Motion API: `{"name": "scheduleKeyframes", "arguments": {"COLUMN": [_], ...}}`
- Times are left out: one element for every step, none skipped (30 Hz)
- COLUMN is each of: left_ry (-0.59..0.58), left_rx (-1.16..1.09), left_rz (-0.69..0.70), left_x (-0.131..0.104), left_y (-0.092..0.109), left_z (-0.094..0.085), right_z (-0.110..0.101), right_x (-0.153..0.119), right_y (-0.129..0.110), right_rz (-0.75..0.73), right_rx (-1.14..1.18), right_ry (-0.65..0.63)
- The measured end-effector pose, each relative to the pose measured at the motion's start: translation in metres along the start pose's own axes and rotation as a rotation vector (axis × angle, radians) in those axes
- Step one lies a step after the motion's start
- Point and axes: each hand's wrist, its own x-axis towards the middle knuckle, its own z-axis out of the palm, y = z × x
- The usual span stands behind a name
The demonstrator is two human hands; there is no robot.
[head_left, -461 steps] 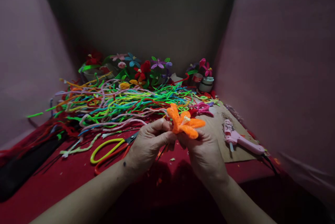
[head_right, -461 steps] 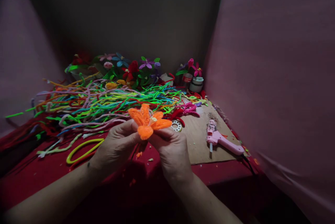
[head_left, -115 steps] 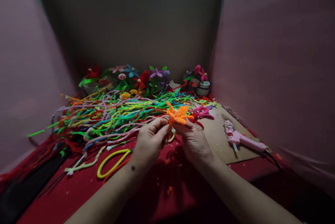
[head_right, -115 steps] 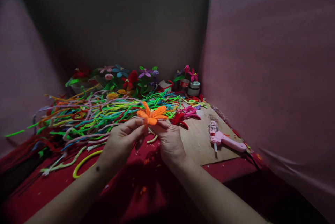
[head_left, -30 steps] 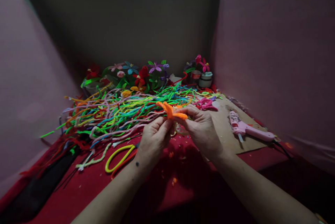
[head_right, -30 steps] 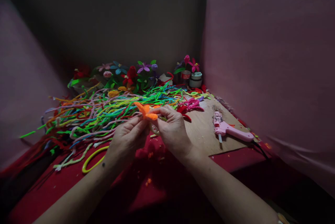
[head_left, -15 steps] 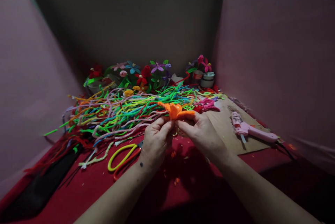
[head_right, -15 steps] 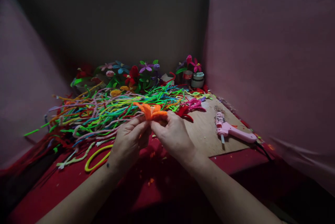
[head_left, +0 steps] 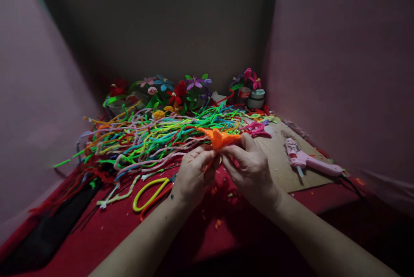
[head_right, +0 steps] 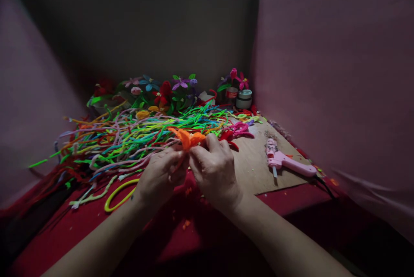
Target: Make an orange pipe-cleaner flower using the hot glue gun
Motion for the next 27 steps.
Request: {"name": "scheduleKeyframes", "arguments": {"left_ry": [-0.030,-0.066,-0.094,-0.106,-0.106,-0.096,-0.084,-0.069,-0.056,-0.047,-0.042,-0.042,-0.047,-0.057,-0.070,-0.084,-0.097,-0.111,-0.124,-0.138,-0.151,-0.166,-0.182,-0.198,-0.213,-0.229,-0.247], "left_rx": [0.003,0.009,0.014,0.022,0.036,0.059,0.089,0.122,0.155,0.180,0.195,0.200,0.196,0.183,0.167,0.149,0.135,0.124,0.119,0.117,0.114,0.108,0.103,0.103,0.107,0.115,0.125], "left_rz": [-0.005,-0.007,-0.008,-0.006,0.004,0.025,0.052,0.084,0.107,0.121,0.126,0.124,0.121,0.120,0.120,0.123,0.126,0.130,0.134,0.138,0.140,0.141,0.139,0.133,0.131,0.127,0.119], "left_x": [0.001,0.001,0.001,0.001,0.001,0.001,0.000,0.000,-0.001,-0.001,-0.001,-0.001,-0.001,-0.001,0.000,0.001,0.001,0.002,0.003,0.003,0.003,0.003,0.003,0.003,0.003,0.003,0.003], "left_y": [0.000,0.000,0.000,0.000,0.000,0.000,0.000,-0.001,-0.001,-0.002,-0.003,-0.004,-0.005,-0.006,-0.007,-0.007,-0.007,-0.007,-0.007,-0.006,-0.005,-0.004,-0.003,-0.002,-0.002,-0.001,0.000], "left_z": [-0.001,-0.001,-0.002,-0.002,-0.002,-0.002,-0.001,-0.001,-0.001,-0.001,-0.001,-0.001,-0.002,-0.002,-0.003,-0.003,-0.004,-0.005,-0.006,-0.006,-0.007,-0.007,-0.007,-0.008,-0.008,-0.009,-0.010], "right_z": [0.001,0.001,0.002,0.002,0.002,0.002,0.002,0.002,0.002,0.002,0.003,0.004,0.004,0.005,0.005,0.005,0.005,0.004,0.004,0.003,0.002,0.001,0.000,-0.001,-0.002,-0.004,-0.005], "right_x": [0.000,0.000,0.000,0.001,0.002,0.003,0.003,0.003,0.003,0.002,0.001,0.000,-0.001,-0.002,-0.002,-0.003,-0.003,-0.003,-0.003,-0.003,-0.004,-0.004,-0.004,-0.004,-0.003,-0.003,-0.002], "right_y": [0.000,0.000,0.000,0.001,0.000,0.000,0.001,0.001,0.001,0.001,0.002,0.002,0.002,0.002,0.002,0.002,0.001,0.001,0.000,-0.001,-0.001,-0.002,-0.003,-0.003,-0.003,-0.003,-0.003], "right_rz": [0.038,0.080,0.120,0.153,0.176,0.191,0.201,0.205,0.206,0.204,0.196,0.182,0.163,0.140,0.119,0.098,0.081,0.070,0.066,0.068,0.079,0.104,0.147,0.202,0.260,0.316,0.363], "right_rx": [0.059,0.124,0.188,0.241,0.279,0.302,0.312,0.317,0.315,0.305,0.286,0.261,0.232,0.202,0.175,0.155,0.143,0.138,0.136,0.141,0.155,0.182,0.228,0.296,0.387,0.495,0.608], "right_ry": [0.006,0.008,0.010,0.010,0.009,0.010,0.014,0.017,0.021,0.026,0.031,0.037,0.046,0.057,0.069,0.079,0.085,0.088,0.087,0.086,0.085,0.084,0.079,0.066,0.048,0.025,-0.001]}}
